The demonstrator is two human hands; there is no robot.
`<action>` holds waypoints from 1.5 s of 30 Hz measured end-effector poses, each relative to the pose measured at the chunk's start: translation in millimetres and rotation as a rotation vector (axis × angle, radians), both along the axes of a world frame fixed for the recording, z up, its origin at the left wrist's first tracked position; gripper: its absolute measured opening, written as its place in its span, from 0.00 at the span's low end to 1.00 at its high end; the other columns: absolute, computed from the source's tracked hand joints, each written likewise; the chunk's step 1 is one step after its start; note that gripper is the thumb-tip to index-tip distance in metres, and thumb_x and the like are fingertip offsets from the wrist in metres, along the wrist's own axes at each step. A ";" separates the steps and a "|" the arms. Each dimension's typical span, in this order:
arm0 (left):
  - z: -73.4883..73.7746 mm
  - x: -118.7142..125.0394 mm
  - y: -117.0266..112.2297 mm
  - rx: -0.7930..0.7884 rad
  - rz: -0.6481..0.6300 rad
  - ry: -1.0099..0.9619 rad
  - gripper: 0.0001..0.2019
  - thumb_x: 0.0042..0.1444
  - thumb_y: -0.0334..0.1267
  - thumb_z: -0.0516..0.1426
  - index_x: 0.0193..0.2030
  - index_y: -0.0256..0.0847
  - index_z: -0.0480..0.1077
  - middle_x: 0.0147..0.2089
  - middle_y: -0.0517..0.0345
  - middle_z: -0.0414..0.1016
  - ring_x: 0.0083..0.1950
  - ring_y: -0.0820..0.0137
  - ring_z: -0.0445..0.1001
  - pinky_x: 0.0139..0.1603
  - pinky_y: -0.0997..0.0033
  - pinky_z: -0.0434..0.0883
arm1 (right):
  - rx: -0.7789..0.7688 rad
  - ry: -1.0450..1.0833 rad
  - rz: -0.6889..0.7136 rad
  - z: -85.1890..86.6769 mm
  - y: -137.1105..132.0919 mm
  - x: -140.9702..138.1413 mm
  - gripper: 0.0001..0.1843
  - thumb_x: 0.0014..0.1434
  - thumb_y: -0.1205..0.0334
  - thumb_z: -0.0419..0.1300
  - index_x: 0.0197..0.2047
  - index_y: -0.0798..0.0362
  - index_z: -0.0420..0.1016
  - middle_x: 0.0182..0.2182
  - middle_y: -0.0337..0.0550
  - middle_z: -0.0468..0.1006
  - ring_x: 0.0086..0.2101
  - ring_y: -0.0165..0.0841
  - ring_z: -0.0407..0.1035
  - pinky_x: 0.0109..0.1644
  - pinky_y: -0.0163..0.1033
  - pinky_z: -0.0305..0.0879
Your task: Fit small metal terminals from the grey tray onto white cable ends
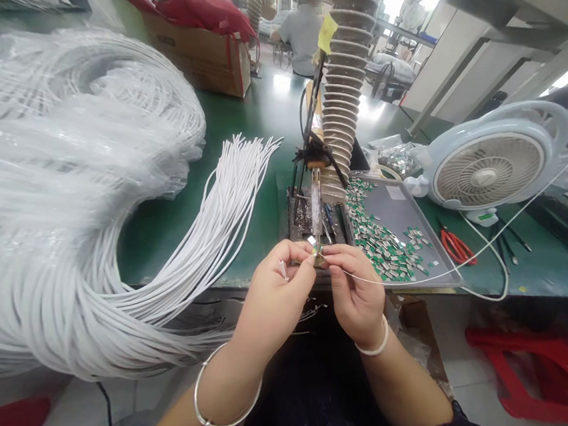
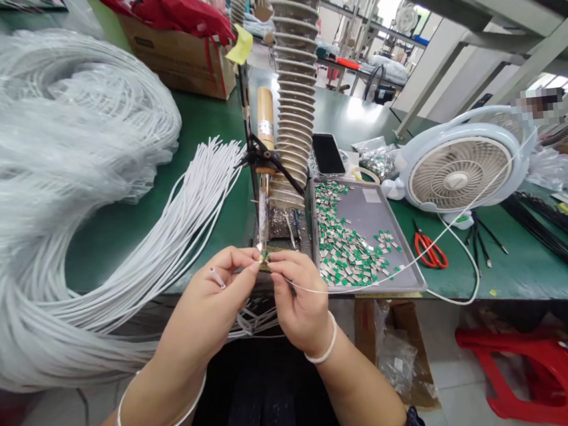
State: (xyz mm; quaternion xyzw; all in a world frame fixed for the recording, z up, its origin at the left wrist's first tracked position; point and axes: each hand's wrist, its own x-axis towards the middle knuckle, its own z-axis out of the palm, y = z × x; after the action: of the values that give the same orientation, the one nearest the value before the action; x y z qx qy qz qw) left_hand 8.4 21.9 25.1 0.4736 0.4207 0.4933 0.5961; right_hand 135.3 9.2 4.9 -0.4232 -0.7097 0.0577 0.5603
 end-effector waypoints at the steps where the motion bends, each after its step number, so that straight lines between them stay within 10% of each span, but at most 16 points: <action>1: -0.7 0.1 -0.3 0.001 0.000 0.002 0.06 0.54 0.36 0.55 0.27 0.40 0.63 0.40 0.61 0.68 0.34 0.76 0.68 0.36 0.75 0.63 | -0.001 -0.001 -0.002 -0.4 -0.4 0.1 0.10 0.58 0.72 0.52 0.40 0.50 0.70 0.37 0.45 0.76 0.41 0.34 0.71 0.43 0.46 0.70; 22: -26.8 -16.1 -34.3 0.070 -0.297 0.494 0.08 0.61 0.42 0.44 0.38 0.46 0.62 0.31 0.60 0.66 0.31 0.67 0.65 0.34 0.67 0.60 | -0.134 -0.052 -0.201 -2.2 -30.8 38.5 0.14 0.59 0.72 0.50 0.45 0.51 0.69 0.29 0.40 0.74 0.29 0.29 0.69 0.32 0.37 0.68; 30: -28.2 -12.5 -24.1 -0.189 -0.300 0.112 0.08 0.57 0.45 0.51 0.37 0.44 0.60 0.29 0.65 0.57 0.27 0.74 0.55 0.29 0.73 0.57 | -0.266 -0.339 -0.517 11.0 -6.0 94.9 0.09 0.58 0.64 0.51 0.37 0.53 0.71 0.32 0.45 0.76 0.34 0.35 0.70 0.38 0.42 0.67; 45: -35.6 -12.0 -19.5 -0.212 -0.300 -0.176 0.05 0.53 0.38 0.58 0.34 0.42 0.68 0.34 0.60 0.68 0.30 0.75 0.64 0.33 0.73 0.63 | -0.539 -0.662 -0.371 11.1 14.8 106.3 0.09 0.54 0.69 0.49 0.35 0.55 0.70 0.30 0.47 0.75 0.33 0.36 0.68 0.38 0.41 0.64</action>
State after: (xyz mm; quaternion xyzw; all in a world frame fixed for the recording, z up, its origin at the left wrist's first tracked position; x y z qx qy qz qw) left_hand -3.6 2.4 -10.5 0.4206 0.3412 0.3916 0.7438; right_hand 241.6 24.0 15.9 -0.6691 -0.7223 0.0009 0.1747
